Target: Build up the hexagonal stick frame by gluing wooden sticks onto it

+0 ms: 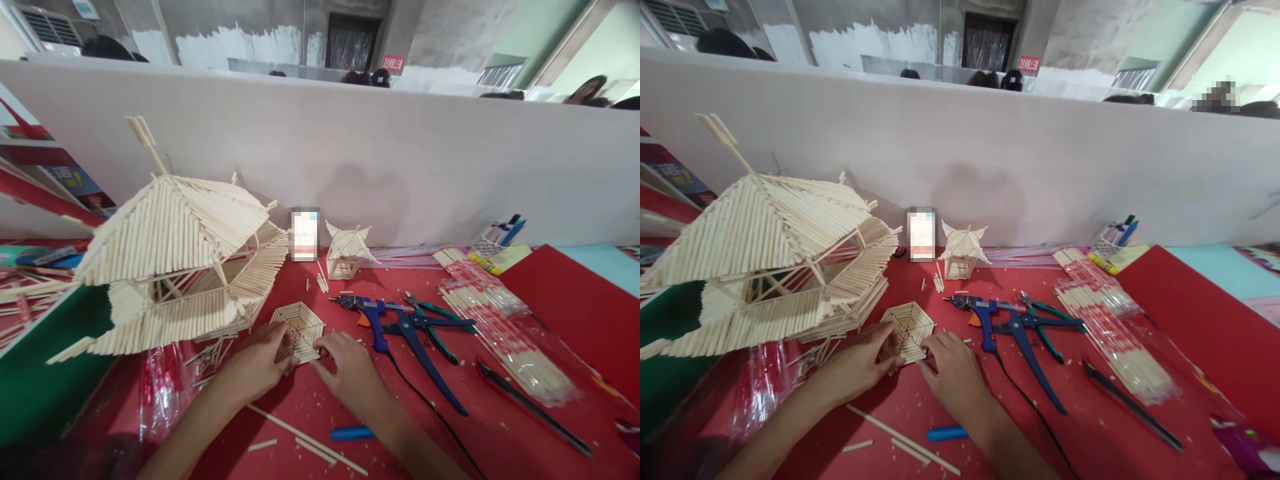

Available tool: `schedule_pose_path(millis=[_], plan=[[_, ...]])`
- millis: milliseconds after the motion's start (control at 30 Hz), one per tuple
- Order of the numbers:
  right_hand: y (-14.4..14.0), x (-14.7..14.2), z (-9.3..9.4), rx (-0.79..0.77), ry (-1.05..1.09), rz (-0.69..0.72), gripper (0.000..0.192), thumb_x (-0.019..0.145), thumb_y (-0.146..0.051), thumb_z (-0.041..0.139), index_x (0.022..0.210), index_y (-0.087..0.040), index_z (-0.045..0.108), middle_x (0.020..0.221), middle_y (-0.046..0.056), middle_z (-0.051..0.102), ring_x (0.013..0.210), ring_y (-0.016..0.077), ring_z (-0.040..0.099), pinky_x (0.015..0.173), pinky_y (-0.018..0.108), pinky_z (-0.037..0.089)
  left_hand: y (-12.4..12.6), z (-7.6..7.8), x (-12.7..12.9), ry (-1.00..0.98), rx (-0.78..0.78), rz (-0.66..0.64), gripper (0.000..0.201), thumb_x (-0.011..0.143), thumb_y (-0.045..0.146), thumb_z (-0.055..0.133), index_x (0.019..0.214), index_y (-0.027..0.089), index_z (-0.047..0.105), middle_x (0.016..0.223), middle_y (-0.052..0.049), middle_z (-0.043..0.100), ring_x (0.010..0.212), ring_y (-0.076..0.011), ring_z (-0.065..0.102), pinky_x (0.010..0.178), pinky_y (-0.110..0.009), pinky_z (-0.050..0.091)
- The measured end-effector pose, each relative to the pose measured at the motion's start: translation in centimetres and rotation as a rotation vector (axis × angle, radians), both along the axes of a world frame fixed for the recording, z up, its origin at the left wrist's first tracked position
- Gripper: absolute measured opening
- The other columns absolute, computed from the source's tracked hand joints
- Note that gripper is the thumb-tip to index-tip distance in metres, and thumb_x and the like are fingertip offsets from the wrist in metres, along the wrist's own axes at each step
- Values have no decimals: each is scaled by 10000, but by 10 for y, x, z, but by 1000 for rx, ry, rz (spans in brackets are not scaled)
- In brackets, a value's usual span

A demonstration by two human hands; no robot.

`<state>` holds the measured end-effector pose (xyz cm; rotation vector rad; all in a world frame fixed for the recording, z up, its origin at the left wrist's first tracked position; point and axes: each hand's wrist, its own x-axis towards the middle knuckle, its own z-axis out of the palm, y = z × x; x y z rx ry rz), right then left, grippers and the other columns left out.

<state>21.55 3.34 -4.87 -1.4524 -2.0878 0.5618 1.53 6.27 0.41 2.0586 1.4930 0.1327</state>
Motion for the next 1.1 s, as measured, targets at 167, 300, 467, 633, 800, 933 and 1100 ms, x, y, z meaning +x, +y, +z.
schedule_pose_path(millis=[167,300,467,633,800,933,1100], plan=[[-1,0,0,-2,11,1,174,829,-111,695,961,-213,648,947,35,697,895,224,617,778,318,459,5,-1,-13,-113,-100,12,224,926,412,459,1034,251,570,1066,-30,682,942,-201,633,848,-316,459],[-1,1,0,5,20,3,187,831,-110,690,980,-215,650,962,40,701,903,227,622,785,322,463,10,8,-17,-116,-54,99,298,957,430,369,994,248,602,998,-27,701,916,-192,640,815,-294,461],[-1,2,-1,4,19,13,187,833,-104,685,981,-212,648,960,40,697,907,224,623,785,321,471,8,27,-18,117,8,120,287,945,344,361,845,234,607,795,-21,681,755,-189,632,700,-289,414],[-1,1,-1,5,13,8,176,835,-107,682,976,-208,647,960,45,698,903,225,628,790,331,480,-4,34,-23,251,1,-27,211,893,275,453,746,234,600,752,-28,675,746,-225,644,648,-305,369],[-2,1,0,-5,18,13,201,832,-101,680,995,-213,643,991,52,689,946,237,634,817,345,493,-9,33,-32,382,23,-22,87,765,162,551,728,232,587,797,-39,684,814,-269,642,647,-328,352],[-3,2,4,-30,12,9,222,829,-111,684,1021,-215,640,1020,59,661,975,245,633,833,357,505,-10,28,-42,467,23,-65,143,765,125,506,696,222,584,779,-52,671,799,-273,636,653,-341,368],[-3,7,11,-52,114,-7,205,888,-168,596,1085,-221,618,1064,72,622,927,220,644,781,333,521,-13,25,-42,433,79,-11,273,844,104,386,828,229,628,903,-77,699,867,-268,653,728,-355,429]])
